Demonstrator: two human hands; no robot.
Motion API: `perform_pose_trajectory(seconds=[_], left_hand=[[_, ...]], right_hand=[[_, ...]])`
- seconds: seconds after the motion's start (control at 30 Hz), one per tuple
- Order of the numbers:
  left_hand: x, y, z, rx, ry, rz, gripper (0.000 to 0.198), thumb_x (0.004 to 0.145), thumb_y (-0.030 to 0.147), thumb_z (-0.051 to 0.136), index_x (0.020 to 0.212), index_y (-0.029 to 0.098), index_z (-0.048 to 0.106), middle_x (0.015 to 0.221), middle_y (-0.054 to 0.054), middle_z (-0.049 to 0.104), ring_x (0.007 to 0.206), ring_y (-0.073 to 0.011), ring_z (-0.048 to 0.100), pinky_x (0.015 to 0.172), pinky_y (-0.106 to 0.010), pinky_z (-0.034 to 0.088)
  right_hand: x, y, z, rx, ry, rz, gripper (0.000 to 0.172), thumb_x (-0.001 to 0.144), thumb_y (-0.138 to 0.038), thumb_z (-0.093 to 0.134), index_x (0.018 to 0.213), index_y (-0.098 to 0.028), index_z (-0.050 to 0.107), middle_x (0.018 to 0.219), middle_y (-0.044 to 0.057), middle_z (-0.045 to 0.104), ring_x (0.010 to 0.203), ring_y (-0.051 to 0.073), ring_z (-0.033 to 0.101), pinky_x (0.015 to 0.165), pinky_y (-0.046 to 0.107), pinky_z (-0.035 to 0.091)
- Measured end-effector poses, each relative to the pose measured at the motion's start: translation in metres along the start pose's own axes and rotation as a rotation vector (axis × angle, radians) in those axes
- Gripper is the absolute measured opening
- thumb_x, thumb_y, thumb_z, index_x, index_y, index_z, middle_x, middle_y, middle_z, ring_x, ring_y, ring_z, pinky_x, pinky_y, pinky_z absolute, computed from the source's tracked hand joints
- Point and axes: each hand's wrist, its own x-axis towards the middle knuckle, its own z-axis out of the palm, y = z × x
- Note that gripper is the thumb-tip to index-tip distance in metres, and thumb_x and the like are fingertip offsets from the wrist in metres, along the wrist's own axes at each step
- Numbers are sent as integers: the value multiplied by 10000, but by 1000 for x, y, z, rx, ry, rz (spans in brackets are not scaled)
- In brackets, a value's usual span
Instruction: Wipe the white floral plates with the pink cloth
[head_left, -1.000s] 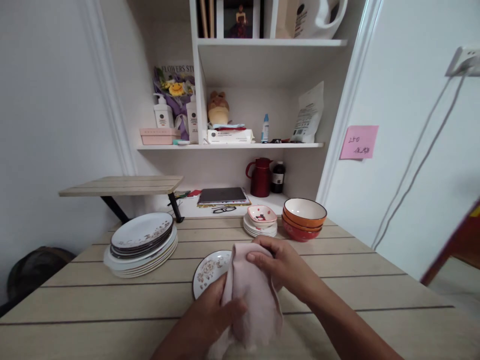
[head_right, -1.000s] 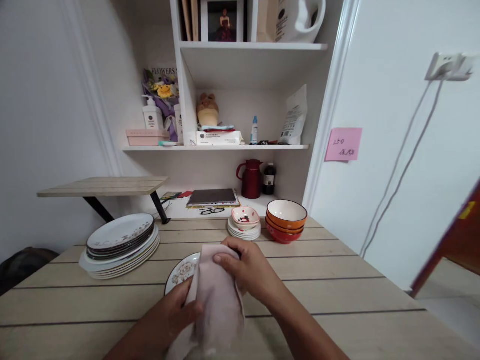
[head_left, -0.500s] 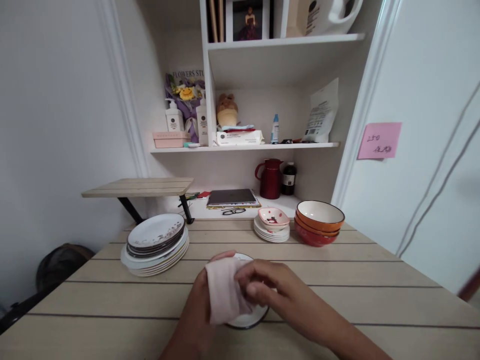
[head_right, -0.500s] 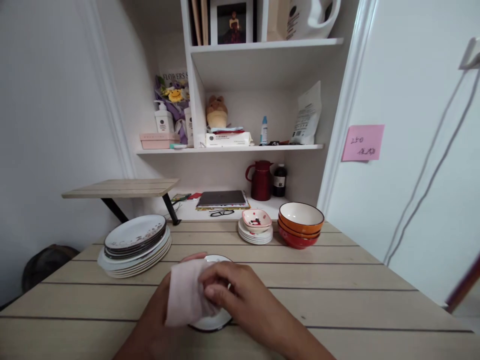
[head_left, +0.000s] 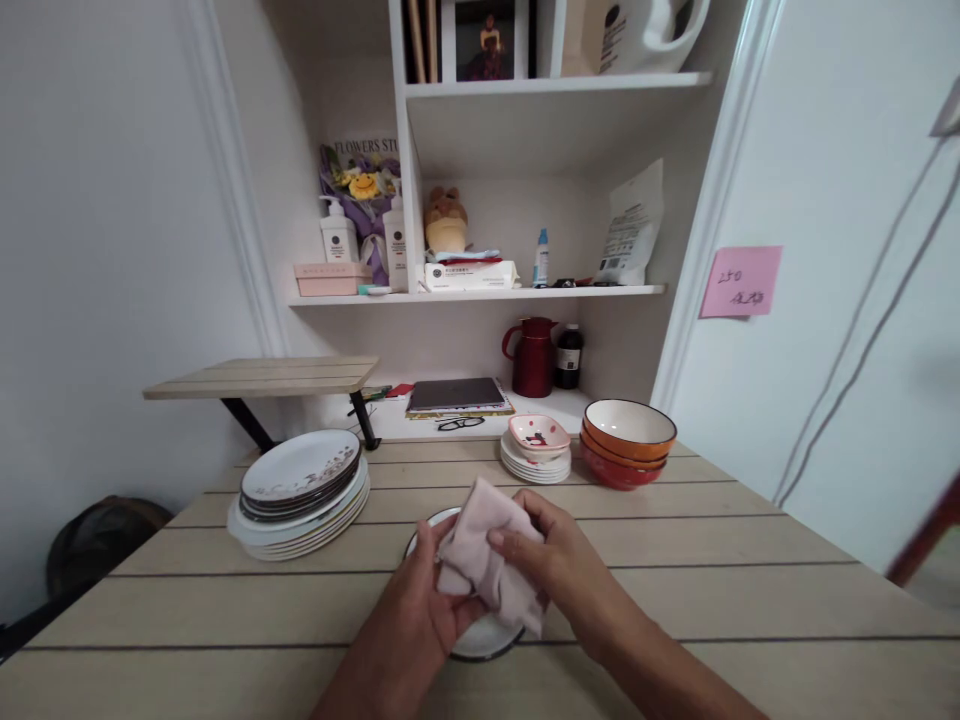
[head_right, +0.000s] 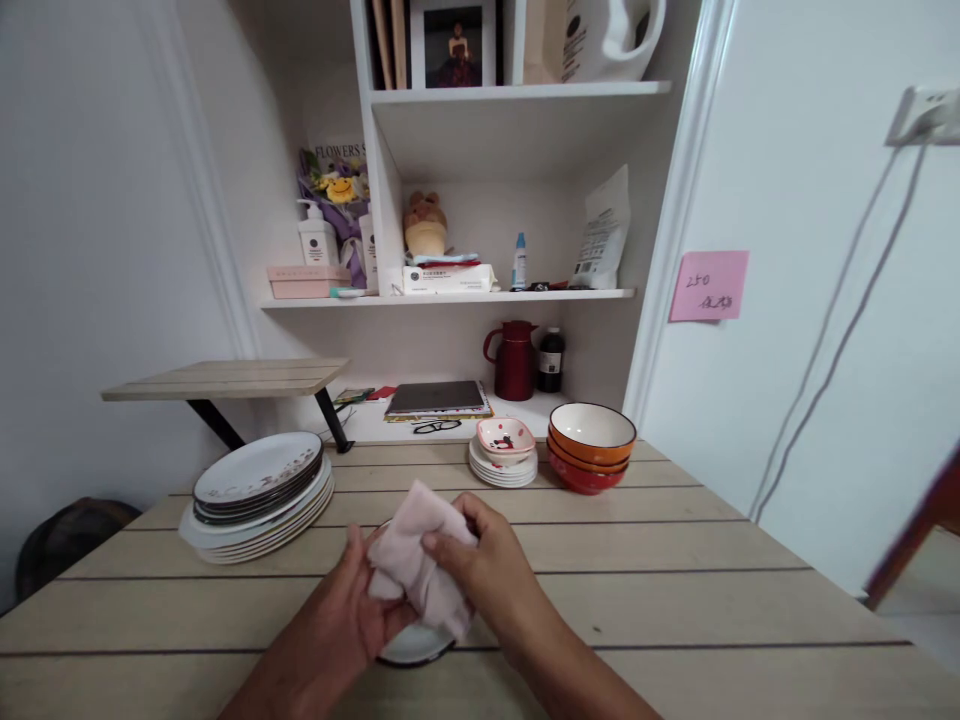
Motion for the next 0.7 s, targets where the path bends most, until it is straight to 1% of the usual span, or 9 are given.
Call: perform_pose_trajectory(seconds=[0.1,0.17,0.23,0.3,0.4,0.43,0.47,0.57,0.7], left_hand=[[0,-1,-1,-4,-45,22,837,623,777,556,1224,195,567,1190,-155,641,1022,-294,627,840,-428,501],[-1,-3,0,130,11,62,776,581,640,723,1207,202,583,1168,-134,661,1011,-285,632,832,-396,505],[-2,-2,1,300,164,81,620,612,427,799,1149,175,619,1093,-115,700,975,-258,647,818,-345,505],[-4,4,1,341,288,102,474,685,397,750,1072,142,653,1002,-104,729,914,-238,664,759,-309,514],[-4,19,-3,249,522,227,339,763,345,681,1050,166,656,961,-67,742,850,-190,677,677,-251,515],[-4,24,-6,213,628,267,315,757,298,688,1047,179,656,937,-50,746,811,-168,680,650,-231,511],[-4,28,-8,193,660,291,323,758,261,688,1070,186,648,948,-42,745,806,-151,679,651,-217,510],[-4,29,-13,172,567,239,370,733,271,715,1080,160,650,924,-51,746,794,-159,682,669,-236,524],[-3,16,-10,253,447,173,448,713,365,731,1077,116,652,882,-79,744,801,-194,679,702,-280,530]], right_hand=[[1,1,-1,79,-1,40,378,674,-474,713,792,-207,472,670,-41,513,577,119,471,499,227,354],[1,1,0,22,-44,16,403,653,-481,737,752,-201,465,654,-48,489,568,106,448,491,217,339],[-1,1,1,-28,-115,-32,391,679,-497,721,747,-194,484,658,-41,489,589,110,460,510,220,359],[-1,1,1,-48,-151,-97,363,744,-504,665,876,-190,540,778,-6,557,654,126,513,568,240,415],[1,1,-4,-170,-13,-213,455,814,-450,599,1197,-238,477,1103,61,559,772,149,569,676,296,476],[3,2,-7,-232,51,-248,482,823,-426,587,1250,-257,440,1158,71,535,788,152,575,694,311,483],[5,2,-10,-283,99,-273,484,830,-408,575,1269,-268,426,1175,75,522,792,154,578,700,322,486],[9,5,-17,-298,118,-276,432,850,-413,544,1246,-272,441,1137,64,523,756,152,594,681,330,487],[4,1,-12,-75,87,-193,449,885,-511,474,1260,-270,427,1173,78,513,863,184,625,713,336,492]])
